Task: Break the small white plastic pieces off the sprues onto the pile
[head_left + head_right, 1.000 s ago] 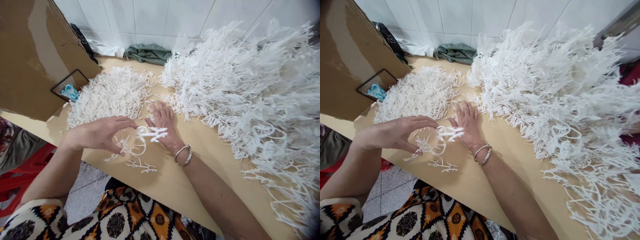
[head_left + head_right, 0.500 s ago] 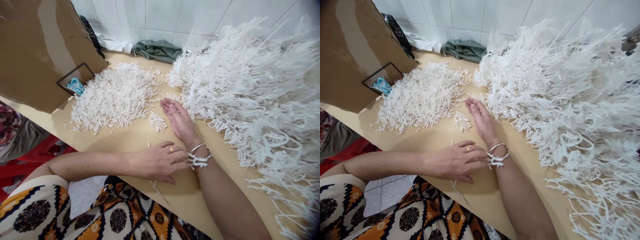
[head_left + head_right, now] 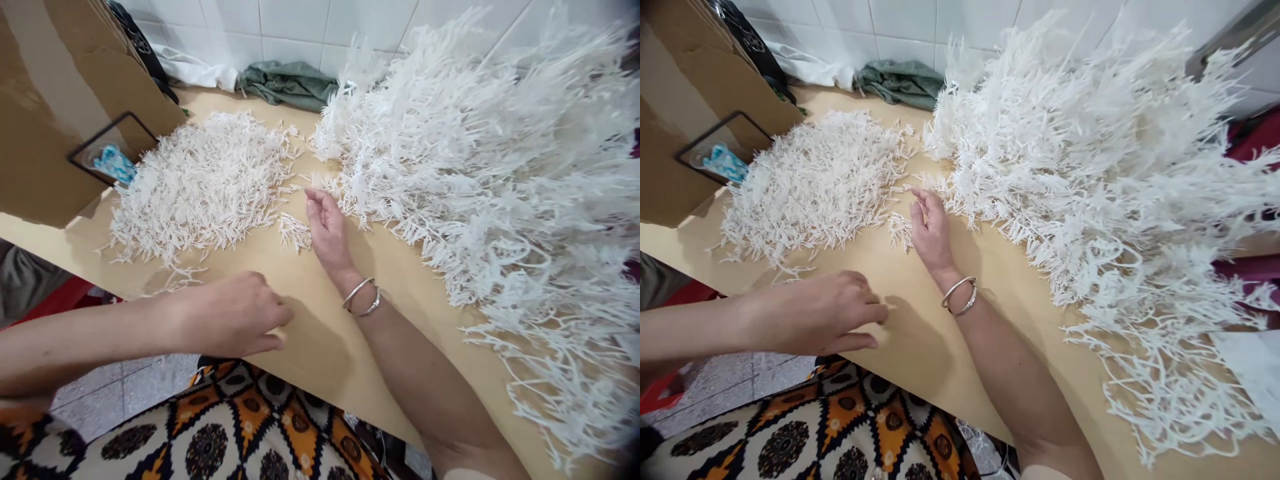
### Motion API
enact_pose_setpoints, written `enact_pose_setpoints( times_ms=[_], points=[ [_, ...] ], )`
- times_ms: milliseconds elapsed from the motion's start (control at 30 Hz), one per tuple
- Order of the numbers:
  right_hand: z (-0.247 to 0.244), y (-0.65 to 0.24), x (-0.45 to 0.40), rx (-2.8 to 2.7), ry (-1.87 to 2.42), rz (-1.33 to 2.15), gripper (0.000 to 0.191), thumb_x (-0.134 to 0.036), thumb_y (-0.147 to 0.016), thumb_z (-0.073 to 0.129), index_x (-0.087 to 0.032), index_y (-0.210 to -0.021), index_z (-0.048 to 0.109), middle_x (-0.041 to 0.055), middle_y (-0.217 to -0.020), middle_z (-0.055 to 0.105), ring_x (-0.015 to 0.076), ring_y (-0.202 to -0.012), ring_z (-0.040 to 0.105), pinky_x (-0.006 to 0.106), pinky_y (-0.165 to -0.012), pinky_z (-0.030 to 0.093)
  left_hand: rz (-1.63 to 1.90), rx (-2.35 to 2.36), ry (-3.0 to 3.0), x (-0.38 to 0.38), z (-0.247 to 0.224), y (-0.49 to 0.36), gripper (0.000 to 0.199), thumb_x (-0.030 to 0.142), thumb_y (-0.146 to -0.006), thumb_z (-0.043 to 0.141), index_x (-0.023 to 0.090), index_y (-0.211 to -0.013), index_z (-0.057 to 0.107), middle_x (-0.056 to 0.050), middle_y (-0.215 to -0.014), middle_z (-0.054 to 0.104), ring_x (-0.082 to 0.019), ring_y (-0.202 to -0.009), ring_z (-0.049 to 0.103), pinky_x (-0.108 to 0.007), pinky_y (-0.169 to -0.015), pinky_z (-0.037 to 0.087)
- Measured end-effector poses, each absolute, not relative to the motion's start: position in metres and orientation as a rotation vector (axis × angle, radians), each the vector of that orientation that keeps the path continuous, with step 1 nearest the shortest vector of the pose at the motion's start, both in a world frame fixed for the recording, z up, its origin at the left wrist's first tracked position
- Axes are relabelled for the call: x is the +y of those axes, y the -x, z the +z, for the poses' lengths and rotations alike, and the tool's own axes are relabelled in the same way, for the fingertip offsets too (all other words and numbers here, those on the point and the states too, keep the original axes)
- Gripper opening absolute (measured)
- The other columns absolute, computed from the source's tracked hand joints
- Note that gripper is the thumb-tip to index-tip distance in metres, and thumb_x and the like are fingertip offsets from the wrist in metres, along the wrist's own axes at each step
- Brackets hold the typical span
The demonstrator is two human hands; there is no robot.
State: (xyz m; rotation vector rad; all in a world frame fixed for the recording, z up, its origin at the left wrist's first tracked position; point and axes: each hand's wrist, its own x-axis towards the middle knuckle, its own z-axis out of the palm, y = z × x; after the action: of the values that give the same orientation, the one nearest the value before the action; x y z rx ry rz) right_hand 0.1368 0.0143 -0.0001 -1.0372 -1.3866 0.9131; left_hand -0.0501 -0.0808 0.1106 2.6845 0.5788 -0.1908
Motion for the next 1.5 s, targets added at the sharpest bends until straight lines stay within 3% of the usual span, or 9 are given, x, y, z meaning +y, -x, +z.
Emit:
enact_pose_setpoints(
  times_ms=[100,267,600,800,1000,1133,1200,1333,1500],
  points=[
    [-0.001,-0.138,0.01,-1.367,1.051,0.896,0.034,-0.052,-0.107,0.048,-0.026,-0.123,0.065,0.01,-0.138,0.074,0.0203,-0.132,0.069,0.045,-0.121,0.054,-0.087,0.523,-2.683,-0.052,0.081,0.013,0.02,0.027,-0.106,0.055,0.016,-0.104,0.071,-0.009,-0.102,0.074,-0.021,-0.089,0.068,-0.034,-0.082,0.049],
    [-0.012,-0.16,0.03,-1.244,1.089,0.876,0.032,-0.054,-0.107,0.048,-0.028,-0.119,0.063,0.0096,-0.13,0.076,0.0212,-0.125,0.074,0.047,-0.114,0.059,0.085,1.093,-2.755,0.006,0.036,0.004,0.042,0.04,-0.112,0.035,0.017,-0.131,0.065,-0.019,-0.134,0.062,-0.033,-0.122,0.059,-0.052,-0.105,0.044],
    [-0.006,-0.157,0.027,-1.39,1.022,0.826,0.03,-0.053,-0.106,0.058,-0.025,-0.113,0.069,0.0078,-0.114,0.078,0.0224,-0.114,0.076,0.044,-0.109,0.06,0.252,1.379,-2.549,0.011,0.041,0.031,0.042,0.027,-0.104,0.053,0.014,-0.144,0.053,-0.023,-0.172,0.034,-0.04,-0.165,0.03,-0.067,-0.129,0.031],
    [-0.006,-0.159,0.025,-1.407,1.057,0.833,0.029,-0.051,-0.105,0.058,-0.025,-0.113,0.07,0.0075,-0.113,0.079,0.0224,-0.112,0.076,0.043,-0.107,0.06,0.395,1.335,-2.674,-0.043,0.033,0.05,0.039,0.027,-0.11,0.047,0.021,-0.147,0.054,-0.016,-0.176,0.036,-0.033,-0.17,0.026,-0.066,-0.138,0.021],
    [-0.013,-0.148,0.026,-1.082,0.993,0.98,0.029,-0.055,-0.103,0.058,-0.03,-0.113,0.069,0.0044,-0.125,0.075,0.0212,-0.129,0.069,0.046,-0.116,0.053,0.348,0.975,-2.749,-0.041,0.018,0.062,0.048,0.039,-0.112,0.045,0.016,-0.153,0.053,-0.014,-0.172,0.045,-0.027,-0.167,0.034,-0.051,-0.138,0.032],
    [-0.011,-0.155,0.032,-0.984,0.83,1.19,0.03,-0.057,-0.096,0.069,-0.032,-0.113,0.07,0.0042,-0.132,0.073,0.0208,-0.134,0.067,0.047,-0.117,0.052,0.151,0.99,-2.751,0.004,0.017,0.034,0.068,0.057,-0.109,0.046,0.021,-0.166,0.04,-0.013,-0.178,0.036,-0.033,-0.17,0.027,-0.063,-0.14,0.017],
    [-0.008,-0.165,0.035,-0.957,0.852,1.107,0.028,-0.055,-0.097,0.068,-0.03,-0.11,0.069,0.0045,-0.126,0.074,0.0201,-0.127,0.071,0.046,-0.115,0.054,0.207,1.212,-2.705,0.026,0.015,0.022,0.065,0.057,-0.108,0.047,0.024,-0.165,0.044,-0.013,-0.179,0.033,-0.036,-0.17,0.025,-0.066,-0.138,0.017],
    [-0.001,-0.175,0.034,-0.972,0.932,0.874,0.03,-0.056,-0.101,0.062,-0.028,-0.102,0.068,0.0027,-0.102,0.076,0.018,-0.096,0.075,0.041,-0.096,0.061,0.485,1.593,-2.571,0.046,0.008,0.014,0.063,0.054,-0.106,0.052,0.014,-0.155,0.053,-0.024,-0.174,0.036,-0.042,-0.167,0.03,-0.064,-0.136,0.024],
    [0.01,-0.161,0.018,-1.378,0.985,0.646,0.021,-0.044,-0.105,0.062,-0.025,-0.108,0.071,0.0042,-0.099,0.077,0.019,-0.093,0.074,0.039,-0.09,0.061,0.714,1.28,-2.755,0.033,0.005,0.015,0.04,0.029,-0.108,0.048,0.013,-0.143,0.058,-0.023,-0.164,0.051,-0.032,-0.158,0.046,-0.059,-0.135,0.034]
  ],
)
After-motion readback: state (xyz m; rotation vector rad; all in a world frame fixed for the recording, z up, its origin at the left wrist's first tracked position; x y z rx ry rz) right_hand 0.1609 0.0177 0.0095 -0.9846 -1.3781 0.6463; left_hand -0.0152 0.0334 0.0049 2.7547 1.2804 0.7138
